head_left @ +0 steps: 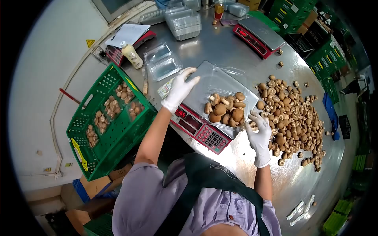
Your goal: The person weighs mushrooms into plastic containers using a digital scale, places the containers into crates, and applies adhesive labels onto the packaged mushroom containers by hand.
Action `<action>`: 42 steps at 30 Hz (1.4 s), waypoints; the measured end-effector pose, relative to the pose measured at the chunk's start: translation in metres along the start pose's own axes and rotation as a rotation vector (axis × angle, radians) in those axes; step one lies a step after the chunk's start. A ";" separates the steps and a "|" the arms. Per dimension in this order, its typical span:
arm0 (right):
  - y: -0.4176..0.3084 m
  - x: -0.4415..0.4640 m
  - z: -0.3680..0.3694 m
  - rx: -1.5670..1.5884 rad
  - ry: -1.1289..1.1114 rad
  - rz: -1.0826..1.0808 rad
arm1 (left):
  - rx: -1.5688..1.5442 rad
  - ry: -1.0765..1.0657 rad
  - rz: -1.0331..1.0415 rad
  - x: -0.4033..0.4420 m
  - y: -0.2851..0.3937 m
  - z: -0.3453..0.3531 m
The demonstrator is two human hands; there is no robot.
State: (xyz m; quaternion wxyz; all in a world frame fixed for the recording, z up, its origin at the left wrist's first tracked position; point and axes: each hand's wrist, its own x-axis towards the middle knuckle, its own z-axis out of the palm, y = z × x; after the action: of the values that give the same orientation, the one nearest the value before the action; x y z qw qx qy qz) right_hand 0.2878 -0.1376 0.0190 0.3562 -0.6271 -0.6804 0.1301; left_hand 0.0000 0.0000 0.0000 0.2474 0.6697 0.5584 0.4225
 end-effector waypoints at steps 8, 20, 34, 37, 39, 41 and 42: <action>0.012 -0.009 -0.001 0.275 0.088 0.347 | -0.576 -0.201 -0.483 0.044 -0.009 0.048; -0.025 0.014 0.031 -0.153 0.001 0.028 | -0.572 -0.224 -0.459 0.049 -0.001 0.072; -0.012 0.001 0.028 -0.040 -0.117 0.113 | -0.559 -0.175 -0.430 0.045 0.000 0.050; -0.005 -0.001 0.027 0.051 -0.056 0.096 | -0.562 -0.168 -0.417 0.045 -0.005 0.051; 0.009 -0.001 0.022 0.211 0.080 0.096 | -0.570 -0.171 -0.421 0.046 -0.008 0.050; 0.033 -0.002 0.023 0.246 0.343 0.226 | -0.594 -0.190 -0.450 0.048 -0.009 0.049; 0.048 -0.003 0.021 0.092 0.354 0.325 | -0.596 -0.184 -0.449 0.049 -0.006 0.046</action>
State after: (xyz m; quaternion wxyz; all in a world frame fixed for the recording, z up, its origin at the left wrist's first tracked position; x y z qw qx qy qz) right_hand 0.3106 -0.1261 -0.0262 0.4725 -0.7246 -0.4907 0.1046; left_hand 0.0366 0.0549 -0.0151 0.5668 0.4644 0.5194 0.4396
